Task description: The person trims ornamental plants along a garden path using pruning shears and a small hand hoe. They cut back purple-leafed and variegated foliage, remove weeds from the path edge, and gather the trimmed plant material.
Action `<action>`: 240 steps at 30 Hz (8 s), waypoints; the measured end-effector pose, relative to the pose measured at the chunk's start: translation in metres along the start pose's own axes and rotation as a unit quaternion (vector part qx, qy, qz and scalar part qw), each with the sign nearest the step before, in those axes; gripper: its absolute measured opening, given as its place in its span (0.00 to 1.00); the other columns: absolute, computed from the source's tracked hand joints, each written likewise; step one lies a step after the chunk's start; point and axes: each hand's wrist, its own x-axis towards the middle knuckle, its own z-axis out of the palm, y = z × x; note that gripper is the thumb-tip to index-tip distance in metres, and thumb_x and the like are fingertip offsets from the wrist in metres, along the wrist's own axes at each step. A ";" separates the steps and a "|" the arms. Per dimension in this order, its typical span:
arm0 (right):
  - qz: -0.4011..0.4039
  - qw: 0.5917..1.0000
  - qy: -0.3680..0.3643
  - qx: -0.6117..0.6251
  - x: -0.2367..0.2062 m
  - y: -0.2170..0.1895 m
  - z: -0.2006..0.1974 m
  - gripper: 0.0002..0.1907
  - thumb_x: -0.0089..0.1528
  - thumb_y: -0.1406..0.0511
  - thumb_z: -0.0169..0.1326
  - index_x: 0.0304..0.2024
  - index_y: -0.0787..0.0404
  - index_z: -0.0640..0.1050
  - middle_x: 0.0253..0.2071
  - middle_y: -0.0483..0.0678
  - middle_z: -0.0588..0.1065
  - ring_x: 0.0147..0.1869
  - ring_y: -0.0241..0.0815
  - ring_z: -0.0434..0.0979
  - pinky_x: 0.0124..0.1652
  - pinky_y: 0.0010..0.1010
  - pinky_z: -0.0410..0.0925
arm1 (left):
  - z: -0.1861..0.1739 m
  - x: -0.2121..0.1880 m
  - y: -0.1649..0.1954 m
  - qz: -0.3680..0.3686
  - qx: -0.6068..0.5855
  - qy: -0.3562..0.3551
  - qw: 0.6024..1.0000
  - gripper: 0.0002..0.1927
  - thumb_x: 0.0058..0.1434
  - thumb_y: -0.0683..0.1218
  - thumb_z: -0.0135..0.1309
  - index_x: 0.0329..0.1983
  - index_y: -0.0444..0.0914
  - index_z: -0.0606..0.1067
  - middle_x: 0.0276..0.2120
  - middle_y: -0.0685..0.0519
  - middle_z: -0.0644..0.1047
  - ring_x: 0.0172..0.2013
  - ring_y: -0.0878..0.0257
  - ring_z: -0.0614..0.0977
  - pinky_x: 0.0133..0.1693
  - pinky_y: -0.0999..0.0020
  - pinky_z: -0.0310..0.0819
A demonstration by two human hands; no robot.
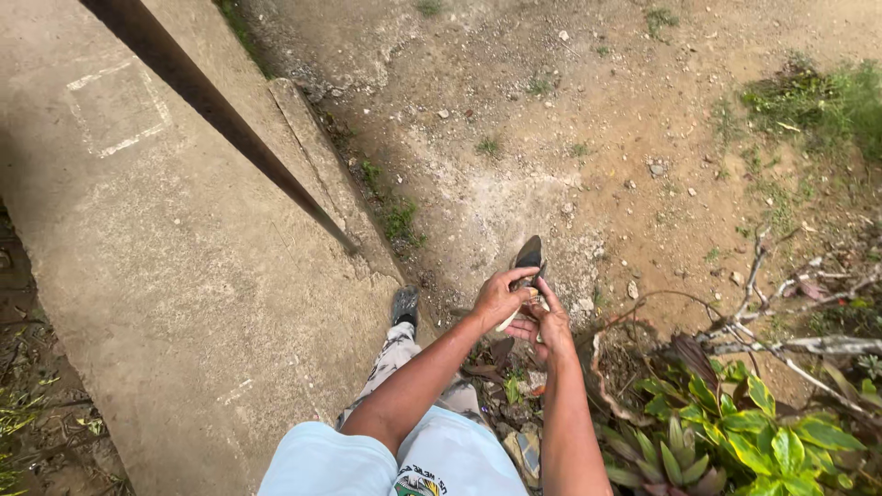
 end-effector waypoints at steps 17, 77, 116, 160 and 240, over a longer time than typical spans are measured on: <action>0.058 0.995 -0.066 0.048 0.188 -0.080 0.145 0.26 0.63 0.43 0.53 0.48 0.55 0.73 0.35 0.51 0.77 0.35 0.52 0.83 0.38 0.52 0.79 | -0.141 0.161 0.001 -0.003 0.129 0.065 0.990 0.40 0.53 0.46 0.63 0.71 0.56 0.67 0.48 0.44 0.75 0.49 0.49 0.79 0.52 0.57 0.74; 0.140 0.868 -0.356 -0.318 0.724 -0.333 0.497 0.23 0.56 0.56 0.61 0.48 0.63 0.79 0.43 0.50 0.80 0.46 0.45 0.82 0.42 0.55 0.80 | -0.465 0.707 -0.235 -0.073 -0.536 0.388 0.746 0.08 0.63 0.34 0.54 0.45 0.29 0.74 0.32 0.43 0.80 0.29 0.52 0.83 0.30 0.57 0.83; 0.142 0.793 -0.457 -0.378 1.095 -0.400 1.040 0.16 0.56 0.74 0.56 0.47 0.76 0.76 0.40 0.61 0.81 0.42 0.51 0.84 0.46 0.41 0.80 | -0.950 0.937 -0.250 -0.093 -0.551 0.649 0.517 0.17 0.65 0.33 0.50 0.58 0.29 0.67 0.43 0.37 0.80 0.35 0.50 0.86 0.31 0.66 0.86; 0.151 0.702 -0.517 -0.466 1.437 -0.495 1.507 0.16 0.53 0.72 0.62 0.43 0.73 0.78 0.38 0.57 0.82 0.40 0.47 0.85 0.45 0.36 0.78 | -1.386 1.242 -0.278 -0.038 -0.537 0.780 0.318 0.22 0.62 0.32 0.48 0.60 0.36 0.68 0.39 0.43 0.80 0.29 0.56 0.84 0.26 0.66 0.83; -0.199 -0.016 -0.588 -0.784 1.896 -0.088 2.010 0.32 0.48 0.65 0.71 0.55 0.55 0.78 0.44 0.43 0.82 0.44 0.41 0.82 0.53 0.30 0.73 | -1.880 1.370 -0.694 0.192 -0.432 0.881 0.000 0.38 0.61 0.33 0.52 0.72 0.43 0.54 0.47 0.45 0.81 0.31 0.62 0.86 0.18 0.77 0.74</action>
